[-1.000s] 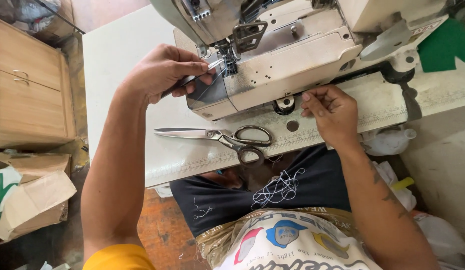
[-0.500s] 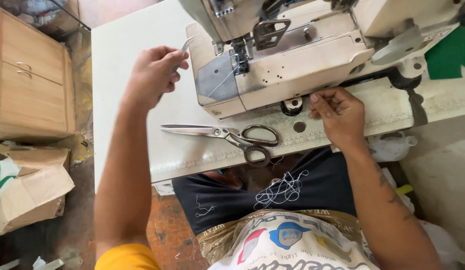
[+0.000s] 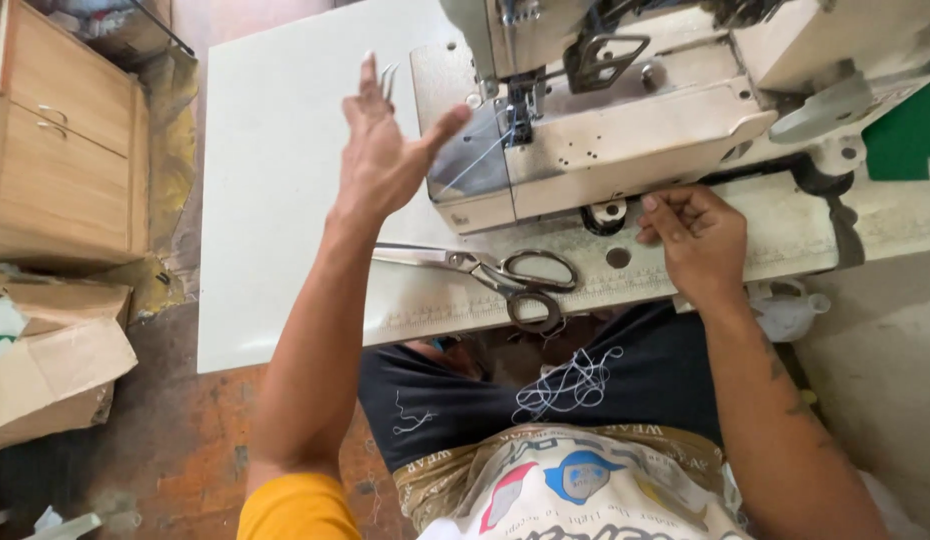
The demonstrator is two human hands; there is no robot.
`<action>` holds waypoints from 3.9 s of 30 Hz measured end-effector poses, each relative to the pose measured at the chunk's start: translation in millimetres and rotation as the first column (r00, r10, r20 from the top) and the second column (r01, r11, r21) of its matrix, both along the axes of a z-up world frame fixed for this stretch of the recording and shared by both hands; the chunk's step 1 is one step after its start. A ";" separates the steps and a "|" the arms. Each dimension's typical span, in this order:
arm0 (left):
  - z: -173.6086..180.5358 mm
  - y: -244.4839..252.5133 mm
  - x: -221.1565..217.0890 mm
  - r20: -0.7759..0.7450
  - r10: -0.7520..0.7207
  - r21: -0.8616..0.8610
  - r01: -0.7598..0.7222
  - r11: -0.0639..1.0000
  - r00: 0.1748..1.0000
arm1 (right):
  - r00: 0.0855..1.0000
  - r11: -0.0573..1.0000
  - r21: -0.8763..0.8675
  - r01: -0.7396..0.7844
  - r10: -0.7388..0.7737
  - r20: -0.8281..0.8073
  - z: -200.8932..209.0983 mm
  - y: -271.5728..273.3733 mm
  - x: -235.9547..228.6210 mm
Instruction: Threading an industrial overlock sewing machine by hand and with tweezers
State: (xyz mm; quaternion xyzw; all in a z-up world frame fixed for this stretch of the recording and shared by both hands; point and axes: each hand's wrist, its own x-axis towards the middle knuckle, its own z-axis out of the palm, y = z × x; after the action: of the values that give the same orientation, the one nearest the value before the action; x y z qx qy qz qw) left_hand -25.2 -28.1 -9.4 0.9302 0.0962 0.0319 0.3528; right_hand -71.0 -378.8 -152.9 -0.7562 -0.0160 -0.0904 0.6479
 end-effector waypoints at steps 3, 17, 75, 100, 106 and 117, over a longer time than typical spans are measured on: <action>12.3 5.5 10.0 -0.142 0.049 0.001 -0.049 0.999 0.989 | 1.000 1.000 -0.018 -0.019 0.019 0.012 1.6 1.0 1.8; -26.4 -95.6 -147.4 0.673 -0.099 -0.382 0.459 0.802 0.733 | 0.947 0.936 0.158 -0.315 0.299 0.115 64.7 63.7 -71.4; -22.4 -68.9 -29.3 0.812 -0.515 0.573 -0.209 0.792 0.275 | 0.938 0.906 0.374 -0.198 0.286 -0.198 112.1 57.8 -30.0; -54.9 -82.3 -65.9 0.806 -0.524 0.513 0.116 0.850 0.275 | 0.960 0.977 -0.033 -0.211 0.213 0.184 97.4 63.8 -32.6; -62.4 -92.2 -76.9 0.863 -0.255 0.072 0.394 0.916 0.436 | 0.977 0.924 -0.334 -0.184 0.209 0.040 146.3 54.9 -45.8; -49.4 -79.2 -86.6 0.522 0.197 -0.801 0.397 0.448 0.830 | 0.822 0.579 -0.775 0.253 0.294 0.488 125.1 53.9 4.6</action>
State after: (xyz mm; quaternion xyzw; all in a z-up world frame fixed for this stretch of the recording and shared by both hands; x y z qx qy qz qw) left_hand -111.8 -107.3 -58.9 0.5588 -0.0646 0.2185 0.7974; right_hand -66.4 -324.8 -27.8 -0.9029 -0.2573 -0.2859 0.1919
